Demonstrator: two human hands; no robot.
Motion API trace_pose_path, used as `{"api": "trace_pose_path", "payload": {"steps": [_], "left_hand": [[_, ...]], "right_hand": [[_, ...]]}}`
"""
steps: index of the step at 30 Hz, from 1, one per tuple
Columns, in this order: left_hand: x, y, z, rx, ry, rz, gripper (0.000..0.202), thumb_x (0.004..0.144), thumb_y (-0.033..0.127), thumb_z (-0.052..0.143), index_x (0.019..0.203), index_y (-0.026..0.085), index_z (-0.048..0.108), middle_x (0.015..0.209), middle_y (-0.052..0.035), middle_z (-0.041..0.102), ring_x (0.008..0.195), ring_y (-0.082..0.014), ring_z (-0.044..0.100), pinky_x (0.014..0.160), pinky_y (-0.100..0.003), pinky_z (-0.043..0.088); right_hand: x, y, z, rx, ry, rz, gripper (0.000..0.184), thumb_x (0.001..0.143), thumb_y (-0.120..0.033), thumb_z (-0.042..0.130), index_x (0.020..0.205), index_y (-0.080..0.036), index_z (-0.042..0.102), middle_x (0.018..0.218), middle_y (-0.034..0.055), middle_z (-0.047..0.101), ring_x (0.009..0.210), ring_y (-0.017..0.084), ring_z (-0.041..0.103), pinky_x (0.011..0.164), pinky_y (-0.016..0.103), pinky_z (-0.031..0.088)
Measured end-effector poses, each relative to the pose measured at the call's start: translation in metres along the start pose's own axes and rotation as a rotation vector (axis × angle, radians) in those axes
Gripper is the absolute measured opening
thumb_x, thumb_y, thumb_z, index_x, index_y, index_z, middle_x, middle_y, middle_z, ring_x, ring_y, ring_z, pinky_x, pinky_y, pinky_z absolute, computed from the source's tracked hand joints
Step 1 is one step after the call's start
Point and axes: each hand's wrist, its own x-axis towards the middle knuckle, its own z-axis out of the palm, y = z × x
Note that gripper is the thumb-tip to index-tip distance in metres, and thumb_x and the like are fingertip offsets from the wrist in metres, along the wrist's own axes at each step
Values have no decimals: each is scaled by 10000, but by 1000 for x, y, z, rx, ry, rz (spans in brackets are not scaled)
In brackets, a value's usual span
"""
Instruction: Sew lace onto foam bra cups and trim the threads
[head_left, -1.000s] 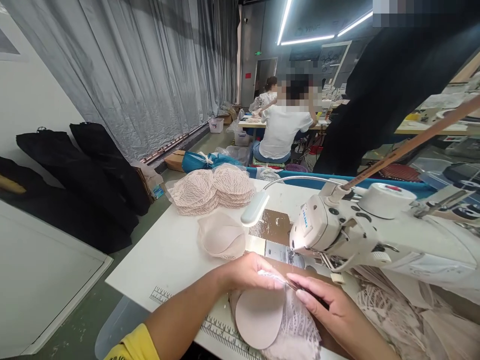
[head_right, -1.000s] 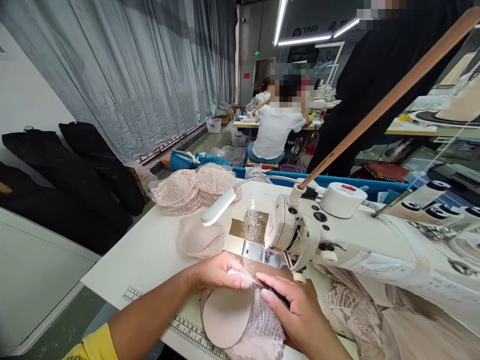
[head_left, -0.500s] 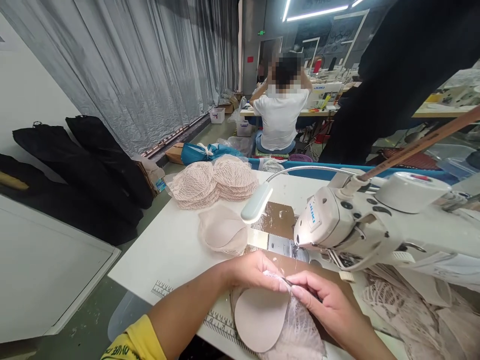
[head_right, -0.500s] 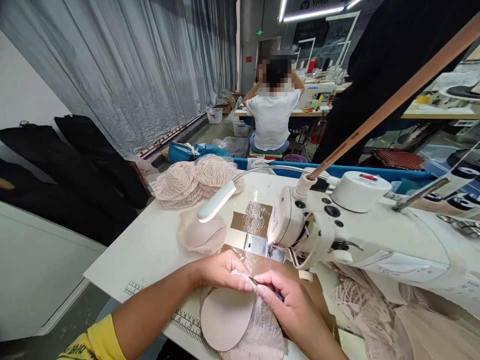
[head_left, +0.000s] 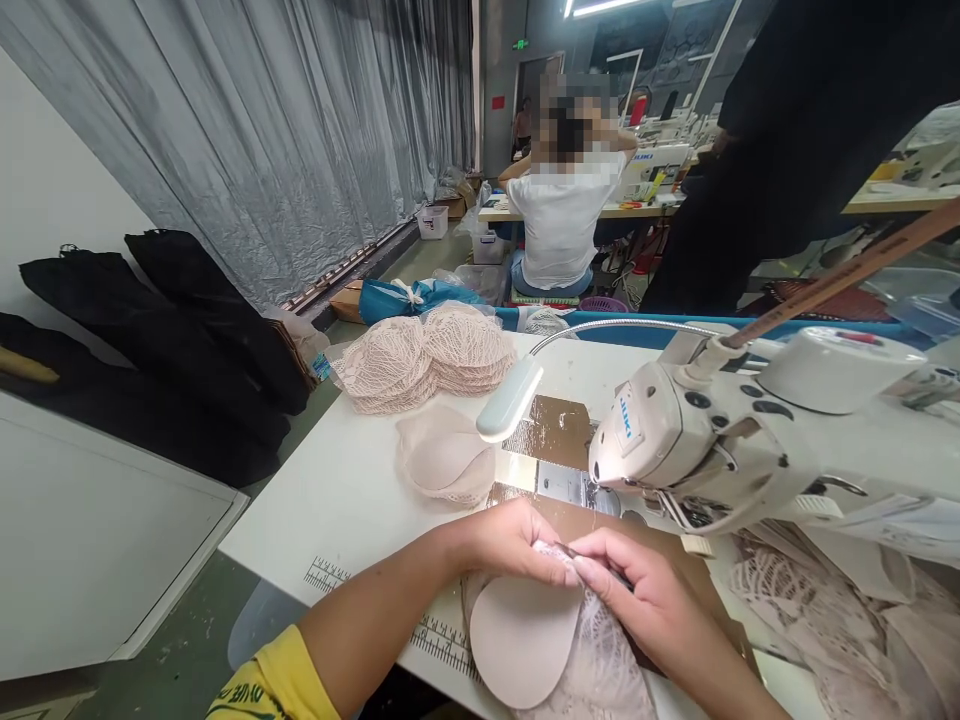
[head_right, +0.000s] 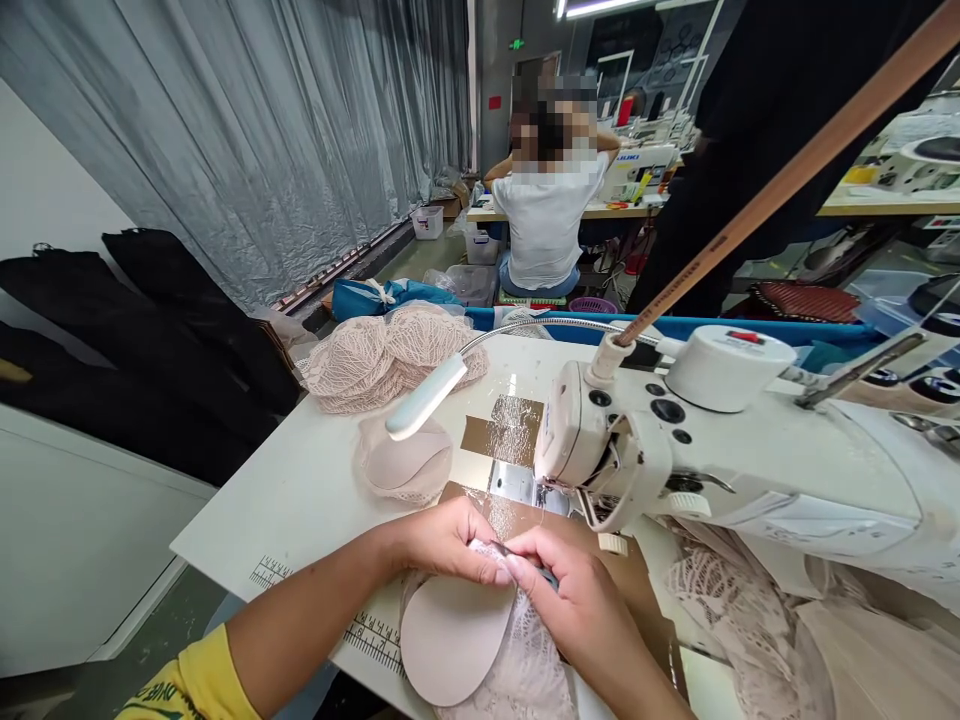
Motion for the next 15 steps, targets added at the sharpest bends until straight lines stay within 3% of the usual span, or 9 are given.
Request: {"api": "trace_pose_path", "payload": {"steps": [2,4,6,8,11,15], "left_hand": [[1,-1,-1,14,14,18,391,698,503,743,840,138,732,638,36,549,613,-92,472,588,-203,372],[1,-3,-6,33,-35,25,410,704,484,744,937,147,725,759,9,615,704,-119,536,668,-215,420],[-2,-4,-15,108,-106,4,433,662,432,782,988,158,704,808,6,614,729,-128,541,666,-214,428],[-7,-4,-27,203,-133,-4,458,635,333,795,1047,172,675,826,12,597,725,-124,527,639,-203,420],[-17,-2,-42,285,-55,19,483,668,226,732,1139,176,637,786,19,540,687,-107,489,612,-190,403],[-24,-1,-46,289,36,35,540,697,203,692,1228,187,594,786,19,504,681,-102,478,640,-196,420]], "right_hand": [[2,7,4,77,66,41,327,846,-487,524,1007,-219,617,896,41,667,855,214,628,754,306,499],[4,10,6,110,52,67,388,805,-469,579,1100,-217,582,934,44,660,874,219,628,748,305,505],[4,11,5,54,-22,74,314,805,-437,574,1029,-219,611,893,32,658,835,214,616,722,303,490],[2,12,1,-37,-55,88,222,825,-413,526,833,-214,625,772,10,628,743,195,579,665,294,457],[-2,19,-7,-104,-67,91,213,793,-370,519,657,-209,541,648,-22,528,651,162,498,601,272,398],[-4,28,-11,-49,-119,30,269,789,-467,537,702,-213,553,688,-20,534,669,167,503,616,279,404]]}}
